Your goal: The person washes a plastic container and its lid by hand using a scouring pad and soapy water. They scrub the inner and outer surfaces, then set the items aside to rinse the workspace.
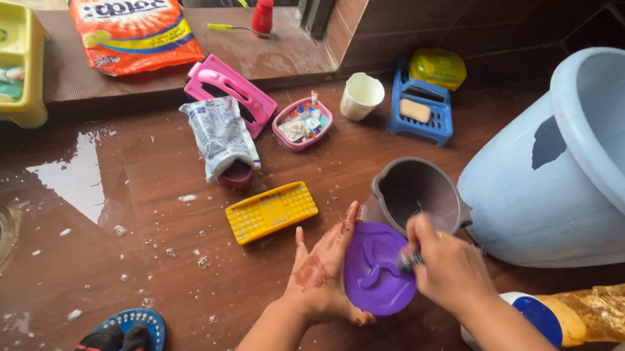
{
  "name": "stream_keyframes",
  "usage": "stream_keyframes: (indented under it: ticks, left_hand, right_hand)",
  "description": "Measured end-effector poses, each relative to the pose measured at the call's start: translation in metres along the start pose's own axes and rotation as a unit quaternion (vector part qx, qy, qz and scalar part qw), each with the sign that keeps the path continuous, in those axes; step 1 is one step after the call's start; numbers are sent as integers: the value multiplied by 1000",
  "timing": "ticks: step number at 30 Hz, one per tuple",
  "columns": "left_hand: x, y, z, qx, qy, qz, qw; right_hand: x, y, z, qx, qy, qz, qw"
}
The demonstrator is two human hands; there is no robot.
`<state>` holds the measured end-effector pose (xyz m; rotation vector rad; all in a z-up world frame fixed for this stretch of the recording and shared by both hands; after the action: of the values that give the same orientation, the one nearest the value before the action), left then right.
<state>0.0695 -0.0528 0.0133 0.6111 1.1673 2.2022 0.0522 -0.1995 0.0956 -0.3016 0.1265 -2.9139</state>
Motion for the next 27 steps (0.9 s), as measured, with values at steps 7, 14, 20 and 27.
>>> stream_keyframes:
  ticks: [7,14,20,27]
  left_hand:
    - [3,3,-2,4,1,-10,1000]
    - [1,4,0,-4,-3,3,1000]
    - [2,3,-2,4,3,14,1000]
    - [6,5,-6,3,32,42,999]
  right_hand:
    - [-8,-7,-10,-77,54,-13,996]
    - [32,-5,-18,-125,62,-77,987]
    - [13,-19,-18,-118,59,-145,981]
    - [37,-4,-27,-174,117,-301,930]
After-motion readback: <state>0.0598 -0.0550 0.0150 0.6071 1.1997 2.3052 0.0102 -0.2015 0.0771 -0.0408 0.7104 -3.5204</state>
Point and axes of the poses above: each hand's wrist, its own x-axis away from the middle knuckle, its own z-axis out of the back of the hand, y = z × x, the point moved 9 cm from there along -x, towards the middle knuckle, and after that the axes turned 14 degrees about -y, right-handed, at the moved point
